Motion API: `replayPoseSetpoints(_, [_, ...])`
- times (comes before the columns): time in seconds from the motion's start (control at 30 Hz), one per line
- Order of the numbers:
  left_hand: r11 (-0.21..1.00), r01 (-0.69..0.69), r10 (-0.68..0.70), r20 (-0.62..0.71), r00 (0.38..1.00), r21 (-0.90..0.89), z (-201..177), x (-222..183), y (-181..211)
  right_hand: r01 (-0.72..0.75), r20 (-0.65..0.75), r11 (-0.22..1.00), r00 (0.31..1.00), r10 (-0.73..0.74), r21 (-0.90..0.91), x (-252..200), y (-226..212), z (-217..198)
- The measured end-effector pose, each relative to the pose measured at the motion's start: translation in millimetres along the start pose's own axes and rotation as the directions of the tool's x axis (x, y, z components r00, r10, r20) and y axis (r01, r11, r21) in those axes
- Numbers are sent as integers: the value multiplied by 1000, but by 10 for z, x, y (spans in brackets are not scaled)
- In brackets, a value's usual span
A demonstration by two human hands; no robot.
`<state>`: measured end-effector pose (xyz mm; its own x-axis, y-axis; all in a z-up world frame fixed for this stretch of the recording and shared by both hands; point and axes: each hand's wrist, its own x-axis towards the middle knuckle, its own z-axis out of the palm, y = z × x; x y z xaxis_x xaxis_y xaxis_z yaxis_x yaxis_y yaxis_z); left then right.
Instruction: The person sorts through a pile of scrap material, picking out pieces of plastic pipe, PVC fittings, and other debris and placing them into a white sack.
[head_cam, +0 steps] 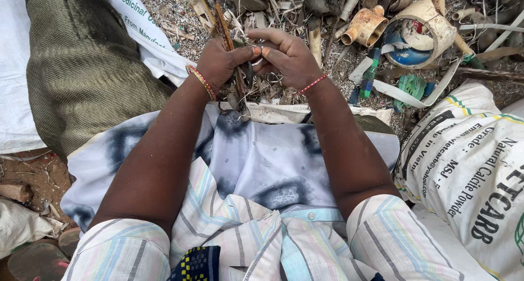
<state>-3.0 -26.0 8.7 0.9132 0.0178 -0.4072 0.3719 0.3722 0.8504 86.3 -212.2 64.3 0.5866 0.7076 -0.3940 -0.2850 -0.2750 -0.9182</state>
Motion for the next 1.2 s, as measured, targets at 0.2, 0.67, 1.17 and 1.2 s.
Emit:
replayPoseSetpoints(0.2, [996, 78, -85, -196, 977, -44, -24, 137, -112, 81, -255, 773, 918, -304, -629, 288, -139, -134])
replayPoseSetpoints(0.67, [961, 60, -74, 40, 996, 269, 85, 216, -215, -25, 192, -356, 806, -560, -934, 1345, 6, -518])
replayPoseSetpoints(1.17, [1000, 15, -14, -75, 997, 15, 43, 83, -143, -7, -499, 969, 858, -121, -248, -592, -48, 12])
replayPoseSetpoints(1.2, [1000, -12, 11, -53, 999, -10, 36, 74, -97, 5, -502, 997, 864, -44, -79, -485, -16, 112])
